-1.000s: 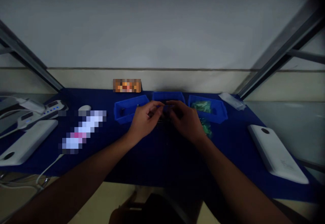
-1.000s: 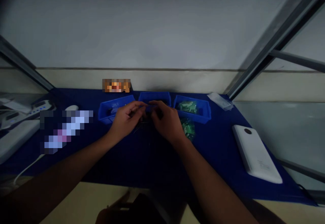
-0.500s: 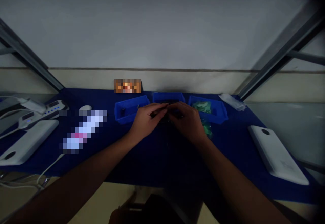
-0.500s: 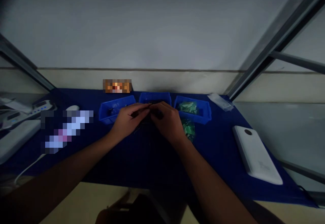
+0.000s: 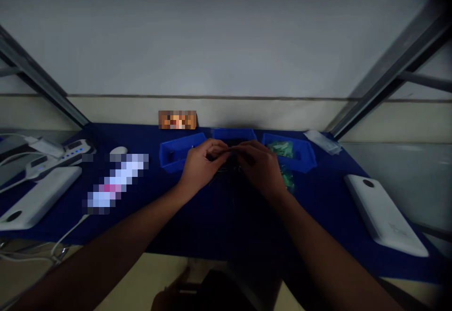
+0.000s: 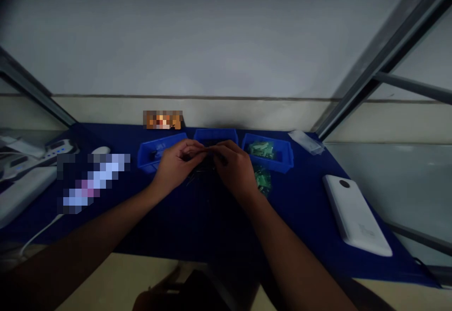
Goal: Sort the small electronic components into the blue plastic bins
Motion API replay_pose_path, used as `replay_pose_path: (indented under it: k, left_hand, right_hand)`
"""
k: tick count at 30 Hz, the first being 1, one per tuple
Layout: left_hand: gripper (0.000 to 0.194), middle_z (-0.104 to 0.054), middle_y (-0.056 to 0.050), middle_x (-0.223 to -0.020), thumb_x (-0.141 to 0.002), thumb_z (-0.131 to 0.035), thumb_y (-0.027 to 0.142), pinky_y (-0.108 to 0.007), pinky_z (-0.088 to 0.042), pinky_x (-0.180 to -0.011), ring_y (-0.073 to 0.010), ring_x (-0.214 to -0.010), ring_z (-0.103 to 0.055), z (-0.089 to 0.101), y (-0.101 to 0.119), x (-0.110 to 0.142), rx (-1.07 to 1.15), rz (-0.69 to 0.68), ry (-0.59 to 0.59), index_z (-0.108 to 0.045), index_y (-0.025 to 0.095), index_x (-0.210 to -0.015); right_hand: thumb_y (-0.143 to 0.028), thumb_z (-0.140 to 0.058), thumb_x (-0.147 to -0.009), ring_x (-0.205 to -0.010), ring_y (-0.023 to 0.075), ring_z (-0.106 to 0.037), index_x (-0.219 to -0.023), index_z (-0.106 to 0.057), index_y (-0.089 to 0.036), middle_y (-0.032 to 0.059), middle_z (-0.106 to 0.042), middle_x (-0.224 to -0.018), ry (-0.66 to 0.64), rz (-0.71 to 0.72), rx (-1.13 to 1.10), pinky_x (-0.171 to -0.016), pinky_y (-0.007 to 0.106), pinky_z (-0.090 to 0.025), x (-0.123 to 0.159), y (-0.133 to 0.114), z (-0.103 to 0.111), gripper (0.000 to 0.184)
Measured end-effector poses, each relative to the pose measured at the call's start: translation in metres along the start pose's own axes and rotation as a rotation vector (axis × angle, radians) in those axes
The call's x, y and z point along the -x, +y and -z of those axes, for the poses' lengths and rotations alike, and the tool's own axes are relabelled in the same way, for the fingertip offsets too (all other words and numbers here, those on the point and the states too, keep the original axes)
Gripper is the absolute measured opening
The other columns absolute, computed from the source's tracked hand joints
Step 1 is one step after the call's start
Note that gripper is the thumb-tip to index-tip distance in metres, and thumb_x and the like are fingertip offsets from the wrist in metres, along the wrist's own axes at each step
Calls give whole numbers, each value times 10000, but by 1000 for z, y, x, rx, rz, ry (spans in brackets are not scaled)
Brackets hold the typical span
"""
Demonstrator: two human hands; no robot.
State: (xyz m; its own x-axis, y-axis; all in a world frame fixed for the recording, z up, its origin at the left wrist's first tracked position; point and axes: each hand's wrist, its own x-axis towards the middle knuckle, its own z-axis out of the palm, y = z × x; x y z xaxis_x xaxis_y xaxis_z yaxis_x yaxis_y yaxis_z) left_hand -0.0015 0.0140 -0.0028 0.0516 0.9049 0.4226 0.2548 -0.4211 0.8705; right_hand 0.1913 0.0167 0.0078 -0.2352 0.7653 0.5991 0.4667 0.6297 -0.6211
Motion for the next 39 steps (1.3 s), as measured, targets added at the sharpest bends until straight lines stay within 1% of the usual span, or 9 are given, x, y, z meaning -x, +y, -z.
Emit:
replay_pose_path:
  k: [6, 11, 13, 16, 22, 28, 31, 36, 39]
  left_hand:
    - [268, -805, -69, -1056, -929, -770, 374, -364, -593, -931, -214, -987, -773, 1, 2, 2, -29, -22, 30, -707, 221, -1140]
    - [420, -784, -66, -1206, -943, -758, 389, -336, -596, -901, -208, -1040, -757, 2, 5, 1, -39, -23, 5, -685, 263, -1337]
    - [323, -774, -61, -1239, -963, -734, 387, -323, -591, -869, -208, -1061, -748, 3, 6, 1, -74, -42, -24, -738, 266, -1263]
    - [176, -775, -55, -1223, -988, -703, 361, -331, -578, -901, -215, -1116, -729, 4, 8, 0, -104, -100, -37, -797, 253, -1090]
    - [131, -783, -53, -1156, -976, -719, 338, -347, -576, -918, -215, -1094, -731, 4, 10, -1, -74, -109, -25, -797, 243, -1024]
    - [123, -785, -53, -1141, -977, -718, 331, -318, -565, -817, -208, -1069, -731, 5, 12, -1, -98, -126, -39, -800, 247, -1015]
    - [162, -780, -61, -1177, -976, -717, 358, -304, -563, -769, -208, -1045, -736, 5, 11, -1, -112, -111, -36, -797, 248, -1065]
    - [262, -796, -52, -1143, -998, -684, 378, -318, -590, -851, -198, -1000, -755, 4, 6, 1, -100, -12, -68, -737, 247, -1218]
    - [255, -802, -49, -1107, -1016, -653, 371, -323, -600, -864, -199, -992, -763, 4, 5, 2, -123, -1, -92, -727, 236, -1220]
  right_hand:
    - [-206, -671, -962, -945, 220, -722, -1057, -789, -252, 55, -758, -1051, -3, -39, 34, -857, 345, -560, 1, 4, -2, 158]
    - [-267, -660, -982, -893, 216, -714, -1019, -784, -245, 53, -764, -992, -42, -65, 1, -829, 344, -550, -1, 2, -2, 131]
    - [-271, -659, -982, -895, 212, -713, -1012, -784, -242, 50, -767, -994, -53, -75, -35, -838, 339, -550, -2, 1, -2, 132]
    - [-254, -657, -978, -906, 208, -715, -1032, -790, -246, 46, -772, -1016, -67, -84, -74, -848, 338, -546, -2, 1, -3, 143]
    - [-239, -679, -962, -916, 204, -727, -1063, -803, -256, 36, -782, -1034, -82, -115, -87, -856, 339, -542, -2, 2, -4, 161]
    - [-243, -673, -958, -922, 217, -743, -1083, -802, -266, 36, -801, -1034, -94, -140, -112, -884, 352, -556, -1, 2, -3, 181]
    - [-245, -652, -964, -918, 219, -754, -1093, -797, -264, 30, -814, -1044, -107, -176, -132, -883, 350, -558, -2, 2, -3, 195]
    - [-325, -635, -983, -916, 219, -756, -1064, -789, -244, 26, -819, -1032, -66, -266, -157, -851, 334, -545, -3, 1, -1, 192]
    - [-395, -633, -989, -841, 219, -743, -995, -796, -225, 26, -811, -928, -22, -358, -106, -758, 320, -513, -4, -1, 2, 236]
